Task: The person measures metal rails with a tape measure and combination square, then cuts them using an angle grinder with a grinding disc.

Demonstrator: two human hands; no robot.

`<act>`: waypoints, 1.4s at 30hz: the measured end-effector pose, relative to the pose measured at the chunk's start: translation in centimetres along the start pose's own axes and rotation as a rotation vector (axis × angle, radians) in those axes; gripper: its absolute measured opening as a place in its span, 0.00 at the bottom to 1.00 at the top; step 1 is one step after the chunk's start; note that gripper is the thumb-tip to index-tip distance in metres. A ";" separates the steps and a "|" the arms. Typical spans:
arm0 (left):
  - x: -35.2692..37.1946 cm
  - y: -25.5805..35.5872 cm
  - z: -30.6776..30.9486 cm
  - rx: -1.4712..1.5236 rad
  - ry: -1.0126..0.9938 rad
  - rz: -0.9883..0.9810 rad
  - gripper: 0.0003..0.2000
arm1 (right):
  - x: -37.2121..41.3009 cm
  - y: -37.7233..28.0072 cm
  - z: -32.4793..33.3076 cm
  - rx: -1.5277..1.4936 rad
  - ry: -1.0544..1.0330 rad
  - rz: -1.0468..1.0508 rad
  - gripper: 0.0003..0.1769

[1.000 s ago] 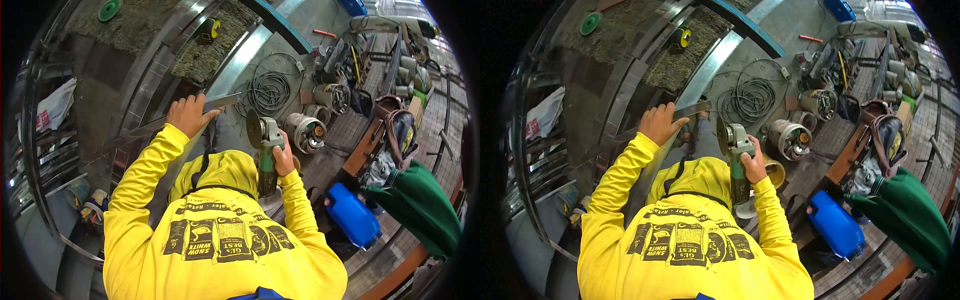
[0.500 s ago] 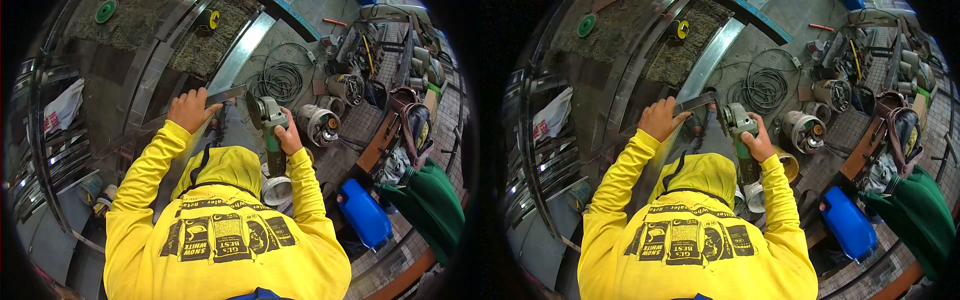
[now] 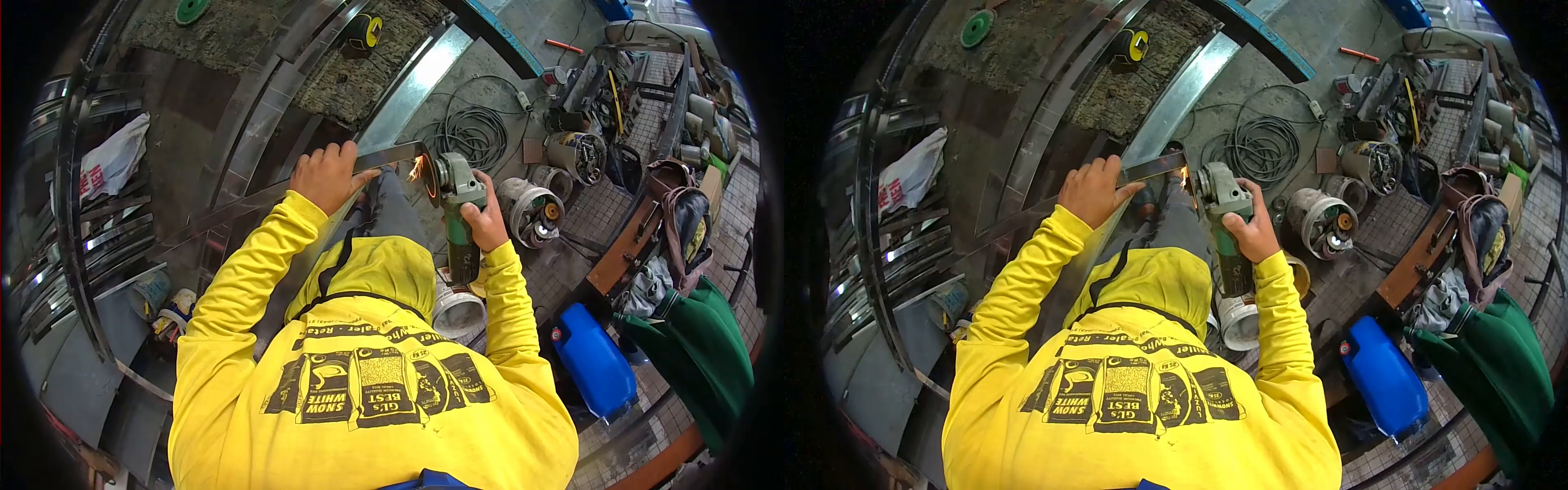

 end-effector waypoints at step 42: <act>-3.7 0.2 4.0 0.105 -0.288 0.161 0.41 | 0.8 2.2 0.6 -0.026 0.037 0.046 0.45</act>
Point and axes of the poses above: each hand's wrist, its own x-axis away from the middle knuckle, its own z-axis out of the back of the hand, y = z × x, the point moved 1 cm from there along -x, towards the middle knuckle, and after that the axes turned 12 degrees about -y, right-handed, at the moved point
